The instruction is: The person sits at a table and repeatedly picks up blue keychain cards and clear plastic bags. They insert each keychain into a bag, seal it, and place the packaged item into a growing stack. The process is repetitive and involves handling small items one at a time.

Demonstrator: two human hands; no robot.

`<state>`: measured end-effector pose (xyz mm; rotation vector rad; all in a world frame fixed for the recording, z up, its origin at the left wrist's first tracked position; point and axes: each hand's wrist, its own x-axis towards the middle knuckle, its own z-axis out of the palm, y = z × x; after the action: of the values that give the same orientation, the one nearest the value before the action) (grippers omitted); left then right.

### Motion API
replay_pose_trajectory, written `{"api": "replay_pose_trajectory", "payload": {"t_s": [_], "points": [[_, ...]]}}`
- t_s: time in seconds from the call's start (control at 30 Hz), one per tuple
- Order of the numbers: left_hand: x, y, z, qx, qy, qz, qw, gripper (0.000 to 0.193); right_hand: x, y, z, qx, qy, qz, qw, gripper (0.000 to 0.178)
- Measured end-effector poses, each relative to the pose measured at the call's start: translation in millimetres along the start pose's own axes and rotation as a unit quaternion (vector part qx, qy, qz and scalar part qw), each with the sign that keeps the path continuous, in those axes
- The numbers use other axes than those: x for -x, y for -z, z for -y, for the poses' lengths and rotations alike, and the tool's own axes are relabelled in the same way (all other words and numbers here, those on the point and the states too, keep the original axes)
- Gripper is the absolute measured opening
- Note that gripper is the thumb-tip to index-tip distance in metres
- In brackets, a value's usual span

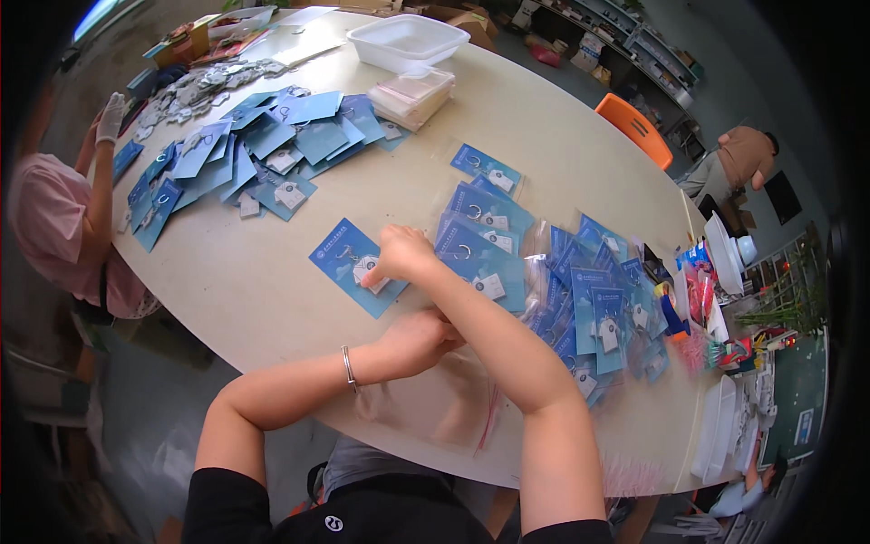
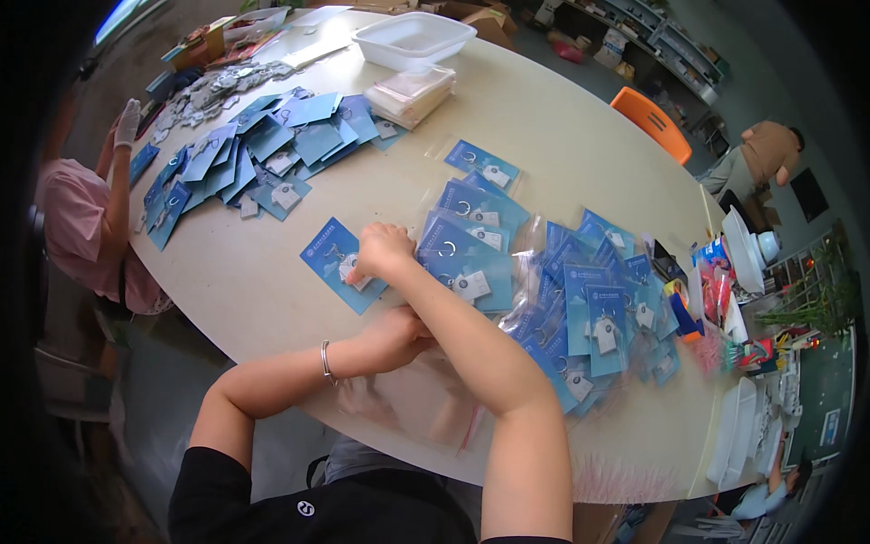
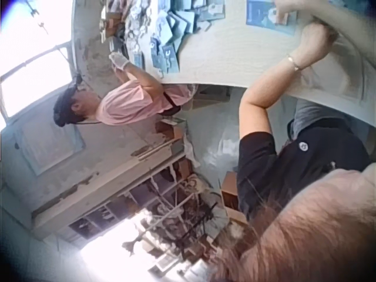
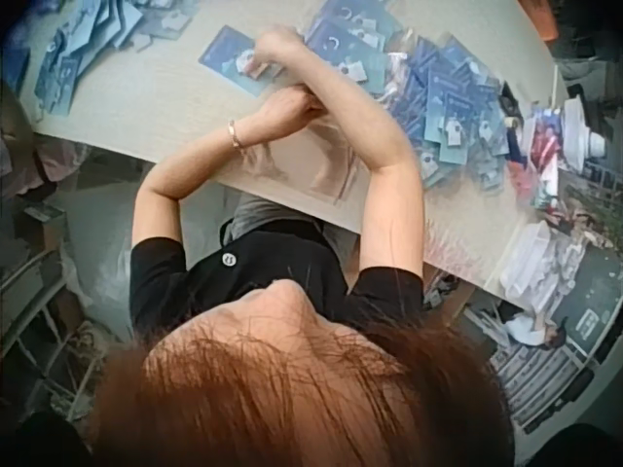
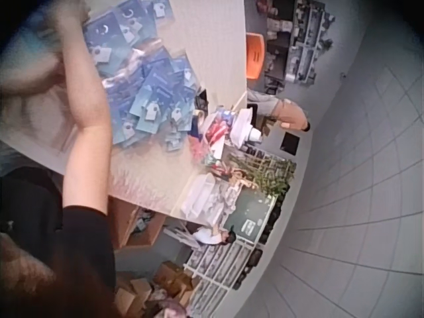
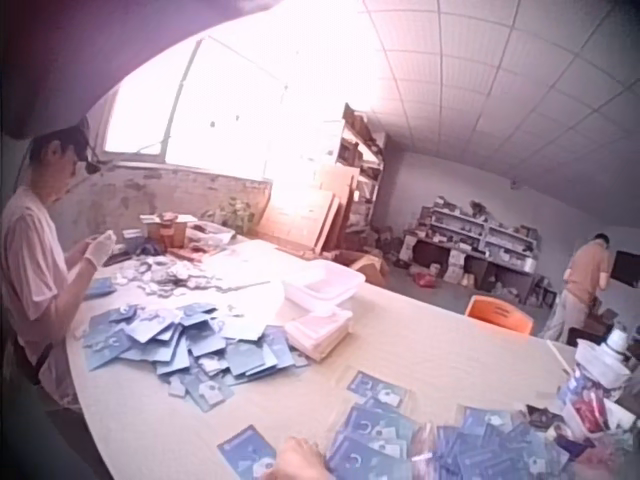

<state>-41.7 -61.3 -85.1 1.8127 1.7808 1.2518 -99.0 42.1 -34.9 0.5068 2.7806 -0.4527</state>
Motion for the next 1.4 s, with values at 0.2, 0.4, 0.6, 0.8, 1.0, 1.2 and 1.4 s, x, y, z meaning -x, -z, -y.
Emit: {"api": "replay_pose_trajectory", "payload": {"t_s": [0.2,0.4,0.6,0.8,1.0,1.2,1.4], "points": [[-5,26,-8,0.075,0.189,0.044,0.978,0.011,43,36,-41,-0.333,0.051,-0.238,0.911,0.040],[-5,24,-6,0.054,0.071,0.087,0.992,0.024,131,55,-127,-0.394,0.016,-0.298,0.869,0.027],[-7,24,-19,0.012,-0.051,0.036,0.998,0.034,206,24,-167,-0.438,-0.072,-0.266,0.856,0.026],[-8,14,-12,0.013,-0.036,-0.099,0.994,0.029,237,16,-185,-0.513,-0.091,-0.248,0.817,0.029],[-10,16,-13,0.113,0.151,-0.031,0.981,0.010,234,20,-197,-0.548,-0.077,-0.191,0.811,0.032],[-11,23,-18,0.184,0.229,0.001,0.956,0.016,223,32,-194,-0.571,-0.072,-0.075,0.814,0.034],[-11,24,-13,0.142,0.218,-0.001,0.966,0.015,211,38,-193,-0.568,-0.061,-0.013,0.820,0.036]]}}
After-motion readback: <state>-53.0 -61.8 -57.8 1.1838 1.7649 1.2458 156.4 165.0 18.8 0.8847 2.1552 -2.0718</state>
